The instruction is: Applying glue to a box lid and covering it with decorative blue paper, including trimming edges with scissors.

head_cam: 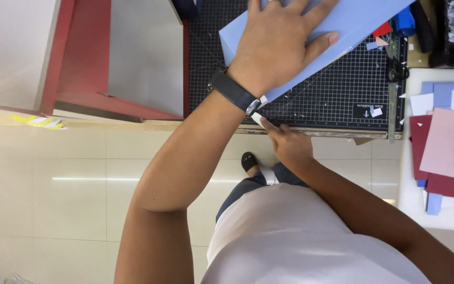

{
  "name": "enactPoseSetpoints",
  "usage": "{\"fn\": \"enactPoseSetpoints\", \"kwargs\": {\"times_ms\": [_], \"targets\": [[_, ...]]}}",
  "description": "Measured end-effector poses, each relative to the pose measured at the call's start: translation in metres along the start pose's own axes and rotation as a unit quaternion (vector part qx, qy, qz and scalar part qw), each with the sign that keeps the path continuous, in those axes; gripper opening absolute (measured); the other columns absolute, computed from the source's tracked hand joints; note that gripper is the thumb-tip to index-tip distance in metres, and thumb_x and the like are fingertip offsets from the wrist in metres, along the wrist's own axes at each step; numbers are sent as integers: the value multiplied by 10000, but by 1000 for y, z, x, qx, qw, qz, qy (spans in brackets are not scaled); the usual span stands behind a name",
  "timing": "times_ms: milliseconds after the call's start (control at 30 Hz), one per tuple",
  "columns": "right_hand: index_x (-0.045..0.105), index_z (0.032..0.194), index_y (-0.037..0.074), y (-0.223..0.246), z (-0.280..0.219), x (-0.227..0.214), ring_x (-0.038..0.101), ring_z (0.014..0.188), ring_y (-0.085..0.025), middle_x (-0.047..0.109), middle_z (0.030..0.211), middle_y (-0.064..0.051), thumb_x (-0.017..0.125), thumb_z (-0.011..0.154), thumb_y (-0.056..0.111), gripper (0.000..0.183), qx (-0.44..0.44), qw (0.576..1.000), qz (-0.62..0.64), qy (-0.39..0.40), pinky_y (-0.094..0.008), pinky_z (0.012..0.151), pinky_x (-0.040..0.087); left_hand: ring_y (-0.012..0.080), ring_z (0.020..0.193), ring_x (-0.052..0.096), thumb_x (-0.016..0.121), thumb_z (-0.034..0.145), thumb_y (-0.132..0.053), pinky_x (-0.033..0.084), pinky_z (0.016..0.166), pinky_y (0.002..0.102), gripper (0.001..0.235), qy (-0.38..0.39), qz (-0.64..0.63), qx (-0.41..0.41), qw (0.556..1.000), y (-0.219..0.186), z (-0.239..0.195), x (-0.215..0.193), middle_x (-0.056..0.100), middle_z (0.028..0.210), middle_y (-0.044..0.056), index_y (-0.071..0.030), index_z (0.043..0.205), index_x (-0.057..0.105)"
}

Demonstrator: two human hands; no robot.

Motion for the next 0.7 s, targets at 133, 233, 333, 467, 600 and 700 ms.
{"fn": "enactPoseSetpoints", "kwargs": {"times_ms": [133,233,333,467,600,700], "targets": [[434,1584,461,-21,11,14,332,371,-125,472,671,33,663,976,294,671,-19,996,-87,-3,-329,324,276,360,963,694,442,1049,-650,451,803,575,493,7,-30,-4,1000,-4,-2,2,701,1274,-25,-324,1414,502],[546,1504,409,-25,19,6,584,448,-318,598,771,-31,622,1006,308,514,41,997,-21,60,-466,361,432,359,1086,676,473,1077,-657,451,902,574,520,-6,-6,3,1000,-2,0,-2,649,1388,-30,-301,1456,460],[609,1455,400,-8,2,-3,422,379,-197,475,678,37,671,906,226,580,-14,998,-21,-57,-368,352,334,383,1073,679,463,1071,-633,396,975,599,526,9,-39,-5,999,4,-3,-3,638,1403,-14,-264,1445,461],[545,1519,411,-58,28,-7,495,453,-241,618,777,-19,671,1014,345,524,52,997,-51,-8,-413,393,369,393,1195,602,532,1055,-623,391,1011,668,540,-9,-16,4,1000,-6,2,-4,625,1380,49,-210,1403,521],[588,1490,262,-96,22,-34,726,846,-381,761,1145,-107,430,1085,488,489,127,980,150,-16,-523,587,522,397,1485,283,125,880,-944,344,1127,681,1066,199,72,-64,975,-51,24,-22,319,1621,155,-154,1571,313],[619,1434,124,-98,0,-40,668,1218,-319,665,1382,-161,559,1049,425,492,157,945,285,-26,-412,944,537,459,1299,559,551,958,-387,508,975,731,573,39,231,-144,961,-64,49,46,560,1454,144,-203,1490,440]]}}
Point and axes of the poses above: each hand's wrist, its own z-axis towards the middle knuckle, its own x-axis out of the palm, y = z × x, the point moved 6 cm from there along z, towards the middle knuckle
